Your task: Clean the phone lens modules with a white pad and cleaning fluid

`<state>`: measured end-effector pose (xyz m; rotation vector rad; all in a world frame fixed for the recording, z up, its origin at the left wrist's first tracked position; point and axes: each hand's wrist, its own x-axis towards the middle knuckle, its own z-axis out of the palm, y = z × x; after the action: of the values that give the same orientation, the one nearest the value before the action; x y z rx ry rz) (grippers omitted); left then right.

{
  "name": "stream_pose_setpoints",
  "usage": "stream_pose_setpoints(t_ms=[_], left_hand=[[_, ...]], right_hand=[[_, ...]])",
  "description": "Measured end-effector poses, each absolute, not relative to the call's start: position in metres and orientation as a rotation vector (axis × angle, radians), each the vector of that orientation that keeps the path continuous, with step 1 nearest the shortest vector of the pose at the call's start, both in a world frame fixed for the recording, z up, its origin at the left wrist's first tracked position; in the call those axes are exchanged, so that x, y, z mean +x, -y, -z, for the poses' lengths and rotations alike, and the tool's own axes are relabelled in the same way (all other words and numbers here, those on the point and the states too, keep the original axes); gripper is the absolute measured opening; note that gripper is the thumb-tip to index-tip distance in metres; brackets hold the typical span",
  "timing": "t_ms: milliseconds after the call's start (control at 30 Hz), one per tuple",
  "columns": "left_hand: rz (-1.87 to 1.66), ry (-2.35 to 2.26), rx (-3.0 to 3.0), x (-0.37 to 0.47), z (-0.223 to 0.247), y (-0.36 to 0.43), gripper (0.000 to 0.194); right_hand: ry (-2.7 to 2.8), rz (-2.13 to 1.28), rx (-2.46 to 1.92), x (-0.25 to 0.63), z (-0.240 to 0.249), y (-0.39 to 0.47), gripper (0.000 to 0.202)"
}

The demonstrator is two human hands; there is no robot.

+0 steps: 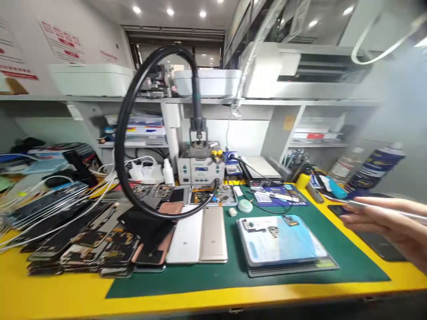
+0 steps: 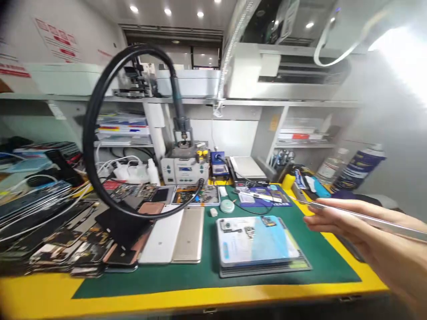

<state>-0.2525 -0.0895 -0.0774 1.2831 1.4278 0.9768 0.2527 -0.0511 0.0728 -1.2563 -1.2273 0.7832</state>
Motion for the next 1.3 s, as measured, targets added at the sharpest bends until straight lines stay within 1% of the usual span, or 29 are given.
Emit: stream_pose_setpoints(t_ms=[67,133,167,200,233,267,300,333,433,533,667,800,1000,1100,1200,1300], left_hand=[[-0.929,-1.415,1.378,-0.219,0.067,0.094,0.030],[-0.891,-1.436,1.461,-0.191,0.054,0.115,0.031],[-0.868,-1.457,1.498,-0.177,0.046,0.126,0.026],[-0.850,-1.476,1.537,-0.163,0.036,0.134,0.026],[-0.830,-1.502,1.574,-0.148,0.026,0.138,0.024],[-0.808,-1.559,1.643,-0.134,0.015,0.136,0.026],[-0.742,-1.749,1.839,-0.121,0.005,0.127,0.034],[-0.734,-1.831,1.909,-0.109,-0.005,0.113,0.034],[-0.648,-1.927,2.007,-0.084,-0.024,0.050,0.026],[-0.452,-1.891,2.073,-0.074,-0.021,-0.001,0.026],[-0.322,-1.867,2.026,-0.072,-0.006,-0.023,0.029],[-0.423,-1.714,1.951,-0.073,-0.013,-0.023,0.027],[-0.728,-1.223,1.665,-0.071,-0.041,-0.013,0.026],[-0.879,-1.041,1.486,-0.060,-0.037,-0.009,0.031],[-0.971,-0.954,1.313,-0.048,-0.031,-0.006,0.039],[-0.985,-0.905,1.184,-0.042,-0.028,-0.004,0.036]], right_hand=[[1.246,-0.995,-1.177,0.259,-0.081,0.034,0.035],[1.298,-1.088,-1.088,0.254,-0.086,0.014,0.034],[1.327,-1.131,-1.049,0.249,-0.086,0.005,0.034],[1.363,-1.184,-1.011,0.244,-0.086,-0.003,0.032],[1.398,-1.246,-0.967,0.238,-0.086,-0.011,0.030],[1.430,-1.306,-0.923,0.232,-0.085,-0.017,0.029],[1.457,-1.367,-0.885,0.226,-0.083,-0.023,0.025],[1.483,-1.428,-0.854,0.221,-0.081,-0.029,0.021],[1.527,-1.545,-0.793,0.208,-0.074,-0.043,0.010],[1.533,-1.596,-0.768,0.201,-0.065,-0.050,0.010],[1.534,-1.610,-0.738,0.198,-0.054,-0.051,0.011],[1.503,-1.570,-0.721,0.201,-0.047,-0.051,0.013],[1.464,-1.581,-0.662,0.204,-0.045,-0.053,0.015],[1.444,-1.621,-0.631,0.205,-0.046,-0.050,0.021],[1.419,-1.642,-0.622,0.204,-0.045,-0.044,0.024],[1.418,-1.661,-0.630,0.201,-0.043,-0.038,0.024]])
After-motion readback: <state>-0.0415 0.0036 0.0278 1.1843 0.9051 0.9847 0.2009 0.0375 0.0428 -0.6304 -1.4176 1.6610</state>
